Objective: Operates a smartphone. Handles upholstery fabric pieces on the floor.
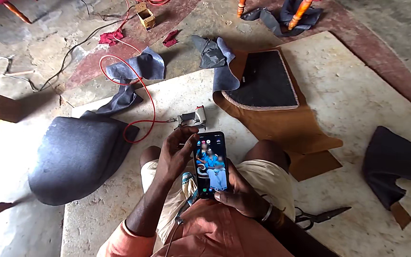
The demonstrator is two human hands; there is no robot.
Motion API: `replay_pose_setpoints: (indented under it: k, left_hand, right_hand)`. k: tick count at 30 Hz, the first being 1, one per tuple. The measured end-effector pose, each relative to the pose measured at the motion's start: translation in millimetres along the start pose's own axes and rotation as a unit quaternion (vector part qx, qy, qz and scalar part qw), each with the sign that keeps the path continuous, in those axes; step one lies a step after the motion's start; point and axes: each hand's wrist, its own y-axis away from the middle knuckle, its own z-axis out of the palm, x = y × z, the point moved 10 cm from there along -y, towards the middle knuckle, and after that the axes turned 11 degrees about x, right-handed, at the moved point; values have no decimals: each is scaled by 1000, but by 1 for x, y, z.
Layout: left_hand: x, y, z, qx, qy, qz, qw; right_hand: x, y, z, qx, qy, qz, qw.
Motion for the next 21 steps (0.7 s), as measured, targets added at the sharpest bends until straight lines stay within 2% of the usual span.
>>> replay_pose_setpoints:
  k: [4, 7, 11, 21]
  left_hand:
    - [1, 0, 0, -2, -5, 8, 1000]
    - [-1, 2, 4, -31, -1, 14, 999]
    - [-7, 10, 9, -64, 36, -12, 997]
    - [-29, 29, 12, -75, 80, -34, 993]
  right_hand:
    - [1, 0, 1, -1, 10, 3, 1000]
    - [0, -1, -1, 2, 4, 5, 1000]
    - [-1, -1, -4, 12, -9, 16, 1000]
    - [-2, -4, -9, 27, -28, 23, 999]
